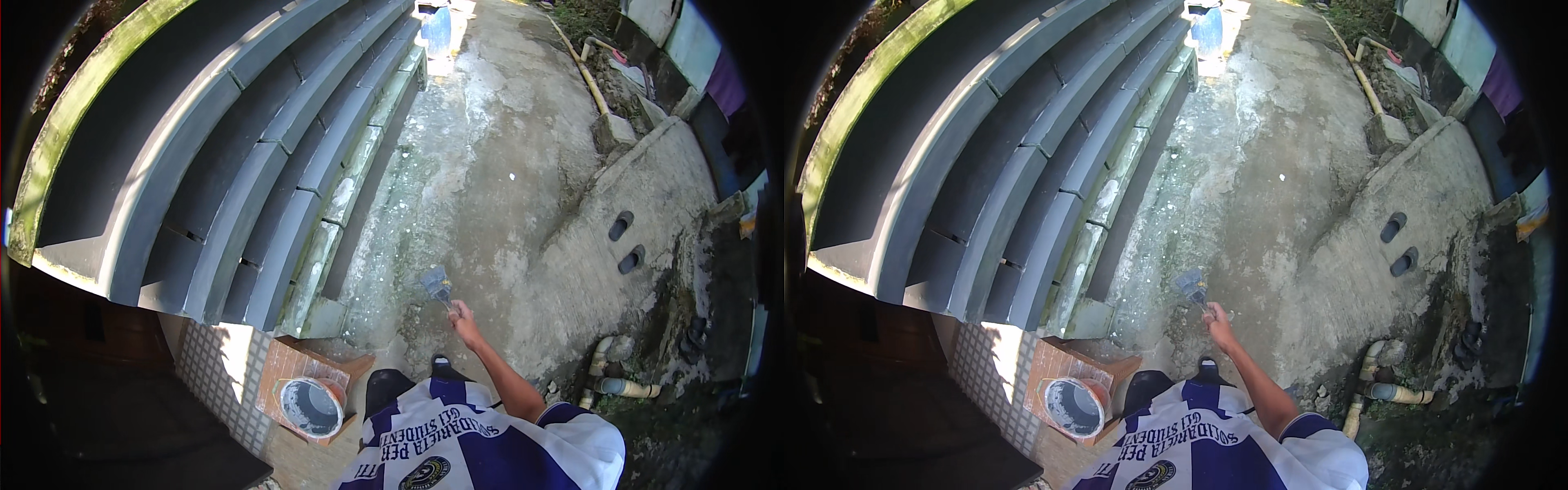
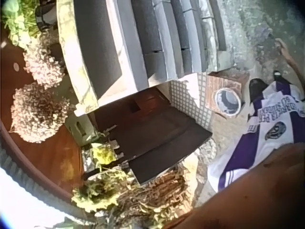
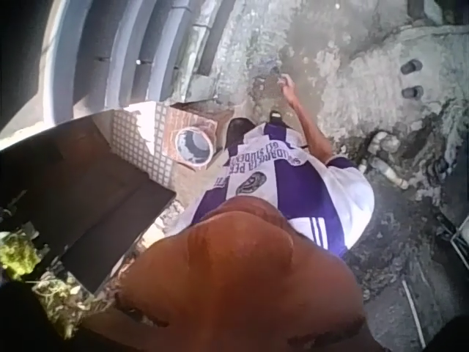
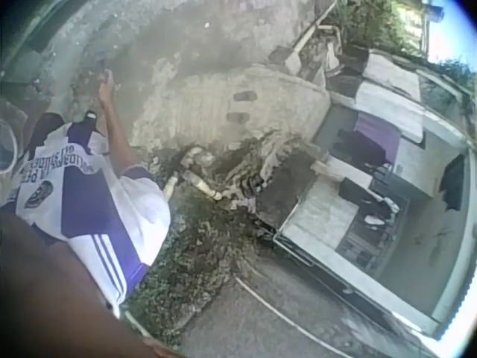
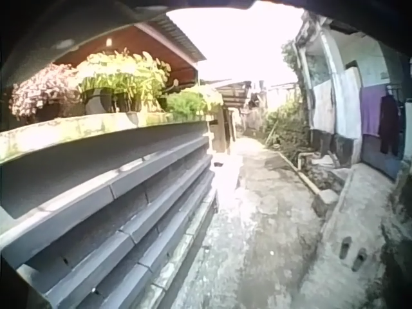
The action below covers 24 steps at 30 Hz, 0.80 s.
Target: Apply plaster or filler into the grooves of an exterior tiered wall structure using a putty knife.
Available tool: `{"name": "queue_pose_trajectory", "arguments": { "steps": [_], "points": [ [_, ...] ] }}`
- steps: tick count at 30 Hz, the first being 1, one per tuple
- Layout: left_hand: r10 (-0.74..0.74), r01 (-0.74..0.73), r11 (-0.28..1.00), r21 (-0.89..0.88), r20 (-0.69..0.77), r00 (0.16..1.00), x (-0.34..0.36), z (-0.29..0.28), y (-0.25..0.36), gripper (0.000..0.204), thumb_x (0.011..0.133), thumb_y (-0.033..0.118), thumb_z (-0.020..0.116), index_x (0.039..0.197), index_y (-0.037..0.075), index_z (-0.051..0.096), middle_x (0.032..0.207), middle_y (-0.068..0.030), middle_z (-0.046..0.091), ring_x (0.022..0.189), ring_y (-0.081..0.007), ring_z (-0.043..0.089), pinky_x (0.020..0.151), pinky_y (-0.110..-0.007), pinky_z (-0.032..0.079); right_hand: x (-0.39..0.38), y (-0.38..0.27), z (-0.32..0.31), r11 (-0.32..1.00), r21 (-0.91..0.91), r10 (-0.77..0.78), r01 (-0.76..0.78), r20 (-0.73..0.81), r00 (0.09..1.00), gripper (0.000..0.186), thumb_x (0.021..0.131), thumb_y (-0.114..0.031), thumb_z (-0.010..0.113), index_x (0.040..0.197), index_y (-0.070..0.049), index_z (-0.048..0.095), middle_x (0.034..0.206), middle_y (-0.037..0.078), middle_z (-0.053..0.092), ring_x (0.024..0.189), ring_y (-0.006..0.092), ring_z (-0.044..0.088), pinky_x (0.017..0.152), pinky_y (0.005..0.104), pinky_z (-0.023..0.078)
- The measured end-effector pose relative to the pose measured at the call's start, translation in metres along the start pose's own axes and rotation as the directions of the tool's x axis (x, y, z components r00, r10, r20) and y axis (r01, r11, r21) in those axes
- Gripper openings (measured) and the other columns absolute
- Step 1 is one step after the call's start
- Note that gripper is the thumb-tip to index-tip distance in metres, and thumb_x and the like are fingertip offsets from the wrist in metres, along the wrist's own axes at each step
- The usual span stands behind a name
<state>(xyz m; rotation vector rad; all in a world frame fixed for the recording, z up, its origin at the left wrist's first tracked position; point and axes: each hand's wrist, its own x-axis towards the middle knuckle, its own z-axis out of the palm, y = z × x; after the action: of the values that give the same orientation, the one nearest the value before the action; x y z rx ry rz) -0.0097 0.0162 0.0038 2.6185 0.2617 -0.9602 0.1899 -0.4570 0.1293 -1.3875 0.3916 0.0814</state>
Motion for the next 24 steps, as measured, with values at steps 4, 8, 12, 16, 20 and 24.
{"name": "queue_pose_trajectory", "arguments": {
  "steps": [4,8,12,16,20,24],
  "points": [
    [-0.003,0.001,0.998,0.064,0.04,0.999,0.018,-0.02,0.036,0.03,0.079,0.025,0.047,0.095,0.006,0.063,0.092,-0.0195,0.062,0.082,-0.0357,0.061,0.072,-0.042,0.047,0.038,-0.013,-0.019,0.997,0.058,0.071,-0.057,-0.27,0.96,0.011,0.088,-0.013,0.048,0.097,-0.007,0.051,0.065,-0.002,0.045,0.052,0.007,0.041,0.046,0.0225,0.032],
    [-0.241,0.198,0.882,-0.427,-0.047,0.969,0.046,-0.095,0.119,0.027,0.076,0.02,0.048,0.089,0.003,0.065,0.08,-0.0205,0.063,0.074,-0.0318,0.063,0.065,-0.04,0.048,0.078,-0.011,-0.032,0.998,-0.021,0.039,-0.052,-0.407,0.912,0.011,0.089,-0.017,0.048,0.09,-0.007,0.052,0.064,-0.001,0.047,0.049,0.0067,0.04,0.043,0.0226,0.031],
    [-0.126,0.069,0.919,-0.389,-0.124,0.984,0.152,-0.069,0.059,0.023,0.078,0.017,0.051,0.091,0.003,0.064,0.077,-0.0128,0.065,0.069,-0.0262,0.062,0.058,-0.038,0.048,0.102,-0.048,-0.024,0.984,0.027,0.172,-0.179,-0.447,0.878,0.016,0.089,-0.022,0.049,0.086,-0.006,0.054,0.062,0.0,0.049,0.047,0.0073,0.041,0.042,0.0226,0.032],
    [0.187,-0.304,0.634,-0.711,-0.241,0.952,0.22,-0.138,0.155,0.024,0.08,0.019,0.054,0.098,0.006,0.062,0.085,-0.007,0.063,0.072,-0.0217,0.061,0.062,-0.035,0.048,0.133,-0.059,-0.036,0.974,-0.018,0.185,-0.227,-0.52,0.834,0.021,0.088,-0.025,0.051,0.083,-0.006,0.054,0.06,0.001,0.05,0.045,0.0077,0.042,0.04,0.0234,0.032],
    [-0.01,0.191,0.537,-0.822,0.221,0.975,0.271,-0.223,0.238,0.033,0.083,0.023,0.053,0.112,0.009,0.057,0.102,-0.008,0.061,0.089,-0.0212,0.06,0.075,-0.035,0.047,0.168,-0.089,-0.042,0.962,-0.07,0.172,-0.264,-0.599,0.782,0.022,0.088,-0.026,0.051,0.081,-0.006,0.054,0.06,0.001,0.051,0.044,0.0075,0.042,0.039,0.0235,0.031],
    [0.162,0.02,0.454,-0.891,0.104,0.981,0.343,-0.304,0.321,0.041,0.086,0.027,0.05,0.122,0.009,0.048,0.112,-0.0076,0.059,0.094,-0.0201,0.06,0.073,-0.037,0.046,0.213,-0.137,-0.036,0.982,-0.032,0.132,-0.185,-0.581,0.803,0.025,0.092,-0.029,0.047,0.084,-0.007,0.054,0.061,0.001,0.05,0.046,0.007,0.043,0.041,0.0227,0.032]
  ]
}}
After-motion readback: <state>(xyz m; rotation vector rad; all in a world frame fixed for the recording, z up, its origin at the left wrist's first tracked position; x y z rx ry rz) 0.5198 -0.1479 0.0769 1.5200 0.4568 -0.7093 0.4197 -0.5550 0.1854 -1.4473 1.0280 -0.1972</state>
